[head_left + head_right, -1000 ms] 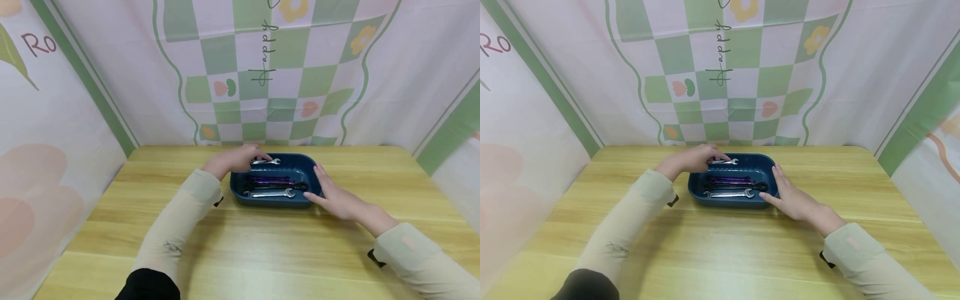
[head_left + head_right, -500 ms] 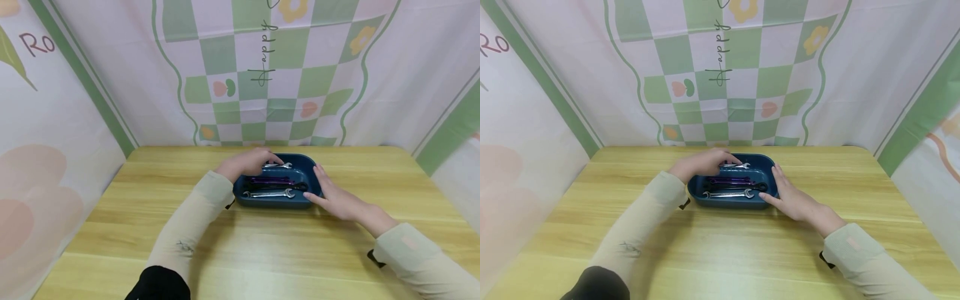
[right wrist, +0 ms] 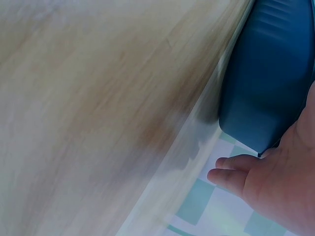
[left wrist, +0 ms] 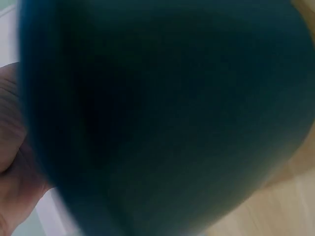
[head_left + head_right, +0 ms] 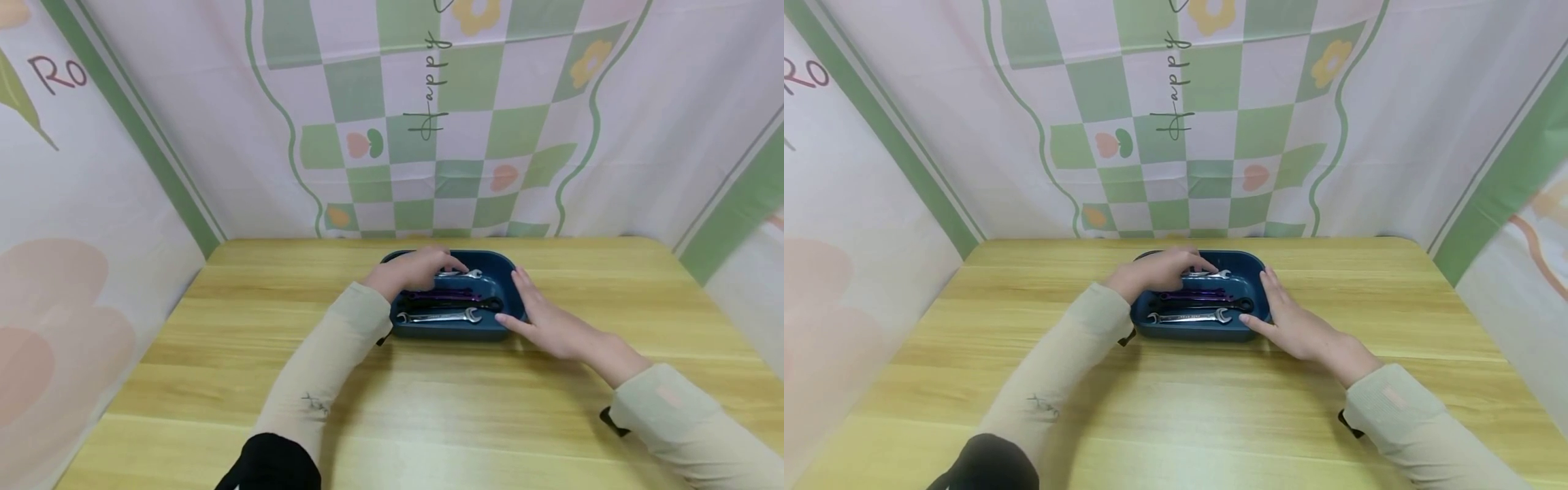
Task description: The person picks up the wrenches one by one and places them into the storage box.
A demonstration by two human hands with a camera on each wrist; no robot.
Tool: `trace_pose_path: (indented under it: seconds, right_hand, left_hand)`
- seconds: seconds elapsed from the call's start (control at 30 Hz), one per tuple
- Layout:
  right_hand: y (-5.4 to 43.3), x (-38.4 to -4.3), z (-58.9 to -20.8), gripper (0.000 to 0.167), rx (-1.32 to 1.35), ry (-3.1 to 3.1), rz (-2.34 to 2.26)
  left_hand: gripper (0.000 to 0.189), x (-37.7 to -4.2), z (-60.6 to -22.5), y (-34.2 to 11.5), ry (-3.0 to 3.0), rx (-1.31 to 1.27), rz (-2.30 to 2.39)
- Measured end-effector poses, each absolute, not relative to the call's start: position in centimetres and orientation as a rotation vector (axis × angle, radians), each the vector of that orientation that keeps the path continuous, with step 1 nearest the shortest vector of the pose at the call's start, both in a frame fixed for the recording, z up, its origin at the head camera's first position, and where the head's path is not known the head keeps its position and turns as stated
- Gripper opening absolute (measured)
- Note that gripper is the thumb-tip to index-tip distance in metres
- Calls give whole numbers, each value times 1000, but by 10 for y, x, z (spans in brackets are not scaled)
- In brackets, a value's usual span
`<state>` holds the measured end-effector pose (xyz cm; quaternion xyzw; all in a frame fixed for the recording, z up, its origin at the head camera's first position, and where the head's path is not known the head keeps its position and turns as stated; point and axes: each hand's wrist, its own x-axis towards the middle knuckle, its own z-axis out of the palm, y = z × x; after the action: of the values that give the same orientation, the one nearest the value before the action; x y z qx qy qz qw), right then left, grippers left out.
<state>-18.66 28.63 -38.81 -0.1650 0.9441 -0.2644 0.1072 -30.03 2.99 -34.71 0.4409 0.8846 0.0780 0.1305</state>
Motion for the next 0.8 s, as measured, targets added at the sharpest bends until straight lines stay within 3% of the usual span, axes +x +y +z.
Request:
trace_pose_path:
  seconds: [0.8]
  right_hand:
    - [285,-185,-388,97,-467,2779,-765]
  left_hand:
    - [60,-306,-378,39,2644,1229,145]
